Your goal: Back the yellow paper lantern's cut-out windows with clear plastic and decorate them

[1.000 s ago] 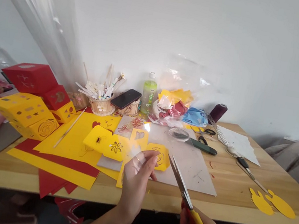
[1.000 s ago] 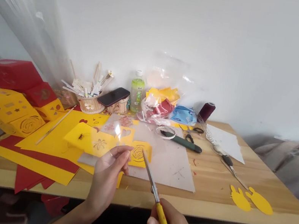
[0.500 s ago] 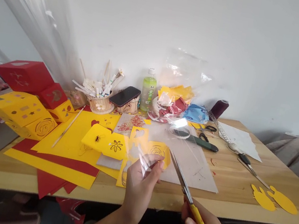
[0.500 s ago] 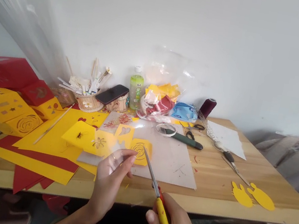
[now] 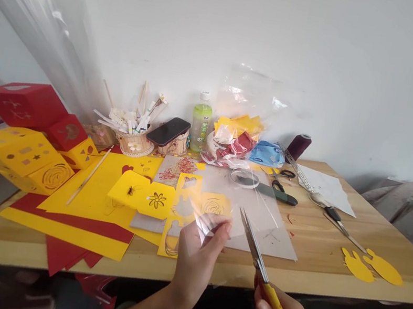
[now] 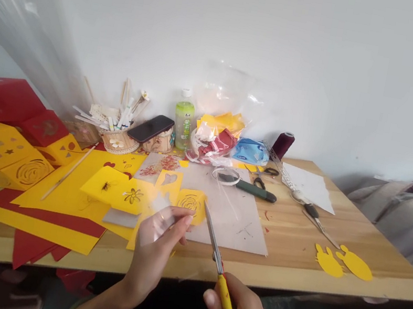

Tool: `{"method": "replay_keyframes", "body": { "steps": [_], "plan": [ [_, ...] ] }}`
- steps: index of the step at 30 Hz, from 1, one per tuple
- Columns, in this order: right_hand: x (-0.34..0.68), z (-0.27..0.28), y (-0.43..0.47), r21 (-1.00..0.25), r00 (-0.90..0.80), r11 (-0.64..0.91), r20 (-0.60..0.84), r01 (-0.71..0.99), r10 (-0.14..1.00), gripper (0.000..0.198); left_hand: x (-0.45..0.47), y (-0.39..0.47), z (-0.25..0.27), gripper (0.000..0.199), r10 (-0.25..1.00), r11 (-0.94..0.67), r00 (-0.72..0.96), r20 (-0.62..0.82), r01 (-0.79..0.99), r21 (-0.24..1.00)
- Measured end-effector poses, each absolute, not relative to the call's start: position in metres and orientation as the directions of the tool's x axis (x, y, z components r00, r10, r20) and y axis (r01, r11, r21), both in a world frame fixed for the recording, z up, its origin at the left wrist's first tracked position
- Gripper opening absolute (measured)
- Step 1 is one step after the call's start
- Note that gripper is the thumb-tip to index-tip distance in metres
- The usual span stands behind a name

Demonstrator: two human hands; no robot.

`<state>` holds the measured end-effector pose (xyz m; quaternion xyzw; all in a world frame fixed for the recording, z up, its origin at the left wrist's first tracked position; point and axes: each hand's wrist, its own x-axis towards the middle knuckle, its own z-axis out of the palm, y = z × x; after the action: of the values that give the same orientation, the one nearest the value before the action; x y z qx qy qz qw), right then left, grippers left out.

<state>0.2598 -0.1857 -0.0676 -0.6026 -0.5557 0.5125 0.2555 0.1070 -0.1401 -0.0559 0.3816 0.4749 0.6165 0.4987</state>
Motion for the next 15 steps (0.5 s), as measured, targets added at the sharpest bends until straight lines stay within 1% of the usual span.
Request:
{"method": "replay_keyframes", "body": {
  "steps": [3,5,7,12,15],
  "plan": [
    [0.262,-0.067,-0.188,-0.867,-0.188,-0.305,-0.401,0.394,0.897,0.057,0.108,-0.138,-0.057,0.021,0.980,-0.054,-0.200,0.003,-0.250,0.967],
    [0.264,-0.068,-0.189,-0.865,-0.231,-0.308,-0.419,0.397,0.878,0.056,0.108,-0.138,-0.057,0.020,0.981,-0.069,-0.191,0.020,-0.256,0.964],
    [0.265,-0.069,-0.189,-0.875,-0.232,-0.290,-0.398,0.388,0.888,0.056,0.110,-0.139,-0.058,0.018,0.985,-0.069,-0.171,0.021,-0.282,0.957],
    [0.264,-0.073,-0.189,-0.910,-0.122,-0.224,-0.281,0.348,0.952,0.057,0.119,-0.146,-0.056,0.019,0.995,-0.007,-0.093,-0.026,-0.345,0.939],
    [0.265,-0.072,-0.190,-0.910,-0.095,-0.229,-0.277,0.346,0.956,0.057,0.123,-0.149,-0.054,0.019,0.995,0.002,-0.096,-0.039,-0.354,0.935]
  ]
}}
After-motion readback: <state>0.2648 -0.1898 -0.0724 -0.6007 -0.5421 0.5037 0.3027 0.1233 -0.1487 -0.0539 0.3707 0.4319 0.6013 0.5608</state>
